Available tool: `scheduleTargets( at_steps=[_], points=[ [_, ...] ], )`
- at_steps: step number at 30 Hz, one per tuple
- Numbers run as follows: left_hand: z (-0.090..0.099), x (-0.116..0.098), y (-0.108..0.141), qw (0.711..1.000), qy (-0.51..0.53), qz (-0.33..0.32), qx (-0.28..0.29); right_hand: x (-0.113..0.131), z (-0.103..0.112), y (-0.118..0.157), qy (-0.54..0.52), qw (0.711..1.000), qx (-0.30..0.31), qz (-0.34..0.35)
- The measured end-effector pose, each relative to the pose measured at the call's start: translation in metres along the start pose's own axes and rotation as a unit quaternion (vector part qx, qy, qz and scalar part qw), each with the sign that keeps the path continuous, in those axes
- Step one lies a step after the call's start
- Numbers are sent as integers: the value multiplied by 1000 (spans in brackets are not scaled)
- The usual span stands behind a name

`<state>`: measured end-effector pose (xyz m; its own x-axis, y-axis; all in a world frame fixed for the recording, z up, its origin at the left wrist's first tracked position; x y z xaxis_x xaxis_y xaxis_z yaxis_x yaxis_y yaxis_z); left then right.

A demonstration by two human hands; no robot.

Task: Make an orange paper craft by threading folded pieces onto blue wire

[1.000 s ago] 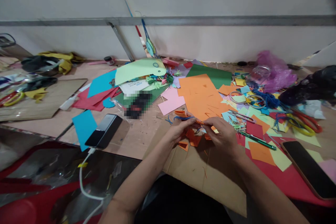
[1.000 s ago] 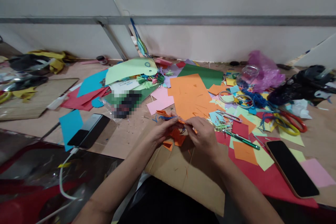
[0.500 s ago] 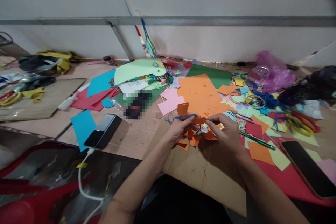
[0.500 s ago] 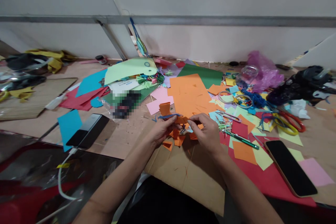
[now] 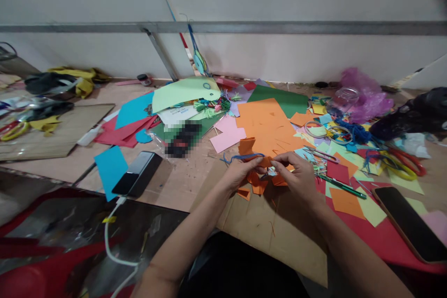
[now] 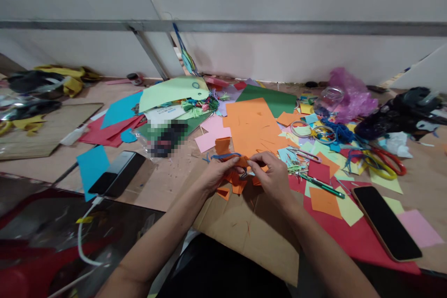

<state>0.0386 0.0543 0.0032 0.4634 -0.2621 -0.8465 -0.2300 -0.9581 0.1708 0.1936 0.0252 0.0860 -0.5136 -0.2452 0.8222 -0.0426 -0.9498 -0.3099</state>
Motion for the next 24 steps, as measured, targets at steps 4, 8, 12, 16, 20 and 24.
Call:
scheduleTargets(
  at_steps=[4, 8, 12, 16, 20, 24],
  points=[
    [1, -5, -3, 1000, 6, -28, 2, -10, 1, -4, -34, 998, 1, -45],
    [-1, -9, -2, 999, 5, -31, 8, -10, -1, -5, -32, 998, 12, -46],
    [0, -5, 0, 1000, 10, -13, -3, -5, -3, -5, -18, 999, 28, -35],
    [2, -1, 0, 1000, 17, -8, -13, -2, -3, -4, -3, 999, 31, -28],
    [1, -2, -1, 1000, 13, -16, -11, -4, -6, -3, -1, 999, 36, -30],
    [-1, -6, -1, 1000, 9, -14, -15, -10, -8, -5, -10, 998, 50, -47]
  ],
)
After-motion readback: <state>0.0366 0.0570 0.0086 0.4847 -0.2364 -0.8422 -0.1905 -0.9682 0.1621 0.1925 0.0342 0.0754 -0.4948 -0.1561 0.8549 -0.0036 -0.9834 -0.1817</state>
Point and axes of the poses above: each hand's wrist, its own y-axis away from the middle knuckle, its own z-axis out of the back of the hand, x = y × z, the point moved 7 cm from there along -y, towards the middle knuckle, and after that the axes turned 10 degrees about -z, right-handed, at the moved point
